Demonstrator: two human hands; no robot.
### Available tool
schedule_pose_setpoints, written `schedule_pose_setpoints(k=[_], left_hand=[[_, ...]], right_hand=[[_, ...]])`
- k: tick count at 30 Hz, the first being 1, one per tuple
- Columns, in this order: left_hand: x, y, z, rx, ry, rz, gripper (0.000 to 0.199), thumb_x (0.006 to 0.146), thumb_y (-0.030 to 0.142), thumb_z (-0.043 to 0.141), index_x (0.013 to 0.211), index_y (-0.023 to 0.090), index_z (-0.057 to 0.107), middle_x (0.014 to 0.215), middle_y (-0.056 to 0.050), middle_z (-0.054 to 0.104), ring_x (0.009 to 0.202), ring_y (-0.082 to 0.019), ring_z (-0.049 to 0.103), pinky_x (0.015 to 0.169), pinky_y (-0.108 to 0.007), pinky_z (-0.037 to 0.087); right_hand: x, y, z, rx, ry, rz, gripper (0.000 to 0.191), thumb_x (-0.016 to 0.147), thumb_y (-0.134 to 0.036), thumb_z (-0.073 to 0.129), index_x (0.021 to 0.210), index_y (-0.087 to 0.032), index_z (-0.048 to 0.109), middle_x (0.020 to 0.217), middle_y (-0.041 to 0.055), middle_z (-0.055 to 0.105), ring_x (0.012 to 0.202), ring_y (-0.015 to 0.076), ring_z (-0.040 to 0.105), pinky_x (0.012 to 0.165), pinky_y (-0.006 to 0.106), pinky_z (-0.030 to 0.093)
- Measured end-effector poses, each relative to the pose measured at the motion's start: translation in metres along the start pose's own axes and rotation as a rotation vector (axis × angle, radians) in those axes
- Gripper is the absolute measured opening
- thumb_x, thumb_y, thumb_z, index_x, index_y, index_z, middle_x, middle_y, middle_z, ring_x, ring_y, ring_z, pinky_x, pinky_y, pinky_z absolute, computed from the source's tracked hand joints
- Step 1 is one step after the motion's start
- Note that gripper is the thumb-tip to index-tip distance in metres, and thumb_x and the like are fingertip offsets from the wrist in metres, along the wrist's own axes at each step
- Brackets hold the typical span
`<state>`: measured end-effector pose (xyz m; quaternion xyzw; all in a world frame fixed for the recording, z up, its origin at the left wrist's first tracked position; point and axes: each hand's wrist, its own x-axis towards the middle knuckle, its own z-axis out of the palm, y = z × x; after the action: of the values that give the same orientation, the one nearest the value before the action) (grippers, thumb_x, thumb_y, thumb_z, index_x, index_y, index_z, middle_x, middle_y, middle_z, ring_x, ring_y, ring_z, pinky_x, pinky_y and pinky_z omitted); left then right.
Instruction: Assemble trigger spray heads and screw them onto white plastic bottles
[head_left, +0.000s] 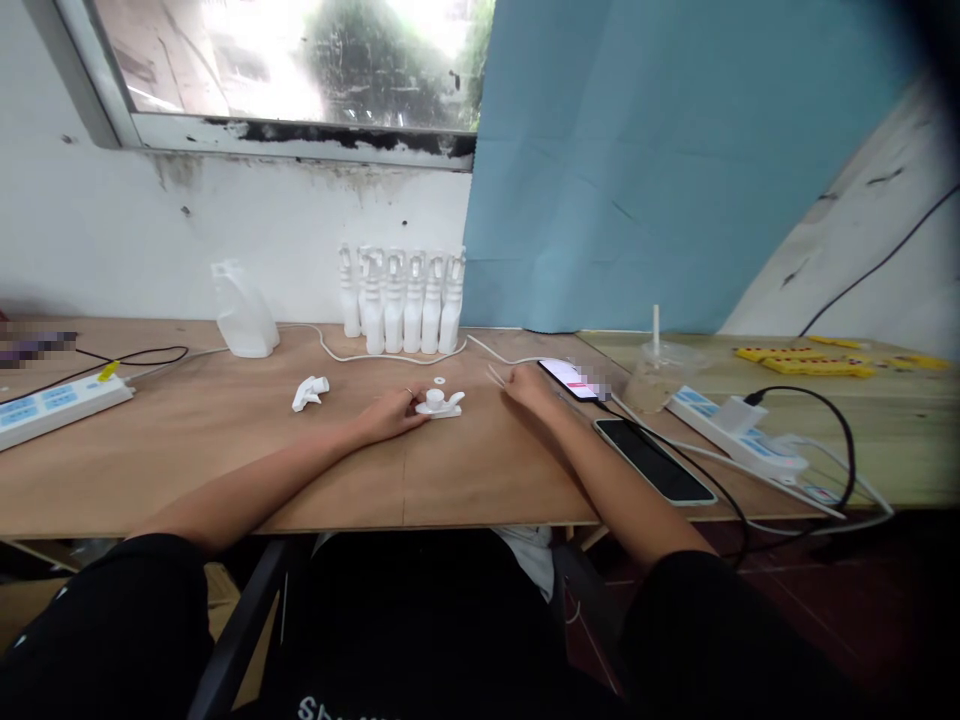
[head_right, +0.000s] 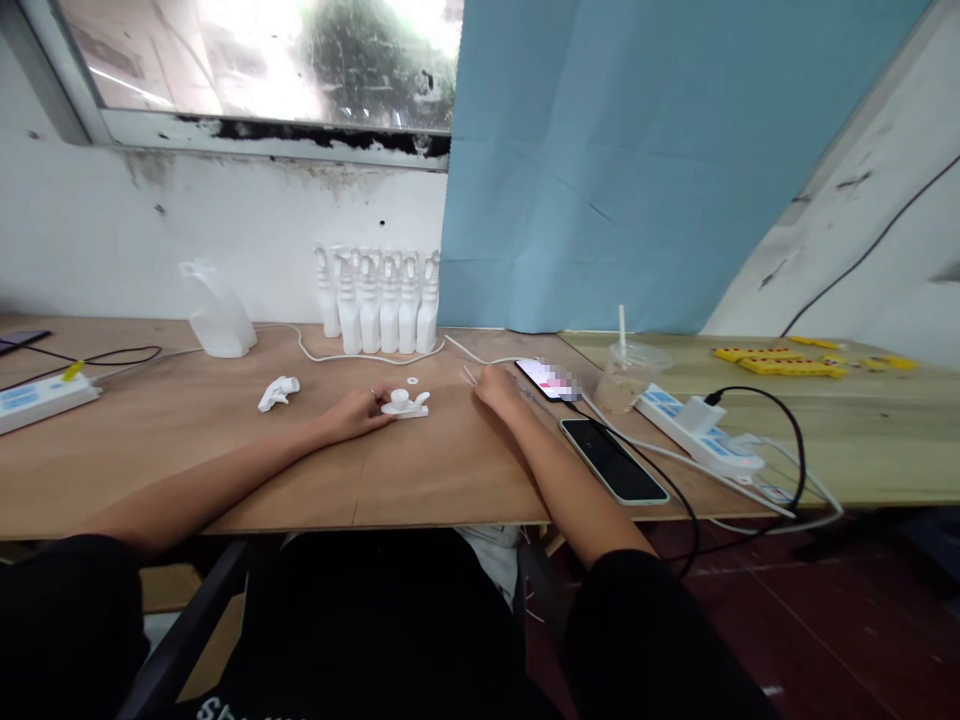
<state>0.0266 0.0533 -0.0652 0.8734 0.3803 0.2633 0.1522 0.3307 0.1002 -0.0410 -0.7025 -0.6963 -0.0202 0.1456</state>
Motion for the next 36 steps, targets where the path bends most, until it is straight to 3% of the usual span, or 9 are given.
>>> schedule_pose_setpoints(k=[3,6,10,12,16,18,21,36], left_hand=[[0.0,0.002,-0.002,0.0,-0.005,-0.002,0.048,0.084,0.039,0.058,0.129,0.022,0.052,0.102,-0.005,0.067,0.084,-0.021,0.063,0.074,-0.031,0.048],[-0.001,0.004,-0.003,0.001,-0.009,0.008,0.049,0.085,0.039,0.057,0.131,0.023,0.051,0.104,-0.004,0.067,0.086,-0.021,0.063,0.075,-0.031,0.048],[0.0,0.005,-0.002,0.011,-0.003,0.02,0.045,0.086,0.04,0.057,0.127,0.022,0.054,0.102,-0.005,0.068,0.085,-0.021,0.063,0.075,-0.031,0.049],[0.0,0.005,-0.002,0.009,0.006,0.024,0.046,0.086,0.04,0.057,0.128,0.022,0.054,0.1,-0.005,0.069,0.083,-0.021,0.064,0.074,-0.031,0.049],[-0.002,0.009,-0.002,0.005,0.015,0.047,0.048,0.086,0.04,0.058,0.13,0.023,0.053,0.099,-0.005,0.07,0.084,-0.021,0.064,0.074,-0.031,0.049],[-0.003,0.012,-0.003,0.001,0.004,0.052,0.048,0.087,0.039,0.056,0.132,0.024,0.051,0.101,-0.004,0.069,0.086,-0.021,0.064,0.075,-0.031,0.049],[-0.004,0.016,-0.004,-0.002,-0.03,0.058,0.05,0.088,0.036,0.055,0.136,0.027,0.048,0.104,-0.003,0.069,0.084,-0.02,0.064,0.075,-0.029,0.048],[-0.005,0.018,-0.005,0.077,-0.037,0.097,0.051,0.089,0.034,0.056,0.138,0.027,0.048,0.101,-0.004,0.069,0.08,-0.02,0.063,0.071,-0.027,0.046]], right_hand=[[0.005,0.003,-0.005,0.178,0.145,-0.008,0.016,0.075,-0.019,0.06,0.084,-0.013,0.072,0.069,0.0124,0.068,0.072,0.0232,0.063,0.062,0.028,0.04],[0.012,0.01,-0.017,0.623,0.288,-0.085,0.027,0.076,-0.017,0.053,0.099,-0.016,0.069,0.077,0.0076,0.068,0.069,0.0184,0.06,0.063,0.027,0.043],[0.013,0.006,-0.033,1.399,0.238,-0.252,0.032,0.076,-0.027,0.059,0.107,-0.025,0.065,0.095,0.0027,0.066,0.073,0.0129,0.059,0.065,0.026,0.048],[0.006,-0.007,-0.036,1.544,0.193,-0.285,0.033,0.073,-0.031,0.069,0.105,-0.026,0.066,0.09,0.0007,0.064,0.074,0.012,0.059,0.067,0.026,0.049],[-0.019,-0.045,-0.031,1.418,0.069,-0.269,0.036,0.075,-0.052,0.07,0.085,-0.017,0.071,0.068,0.001,0.059,0.057,0.0113,0.055,0.052,0.025,0.045],[-0.033,-0.062,-0.028,1.361,-0.019,-0.339,0.045,0.078,-0.061,0.064,0.082,-0.016,0.07,0.069,0.0024,0.06,0.057,0.0124,0.057,0.053,0.026,0.046],[-0.047,-0.078,-0.025,1.298,-0.045,-0.451,0.048,0.08,-0.066,0.058,0.078,-0.018,0.064,0.063,0.0011,0.06,0.055,0.0135,0.06,0.057,0.028,0.048],[-0.047,-0.087,-0.012,1.158,-0.062,-0.57,0.042,0.088,-0.061,0.047,0.081,-0.021,0.055,0.058,-0.0015,0.059,0.054,0.0144,0.056,0.059,0.028,0.046]])
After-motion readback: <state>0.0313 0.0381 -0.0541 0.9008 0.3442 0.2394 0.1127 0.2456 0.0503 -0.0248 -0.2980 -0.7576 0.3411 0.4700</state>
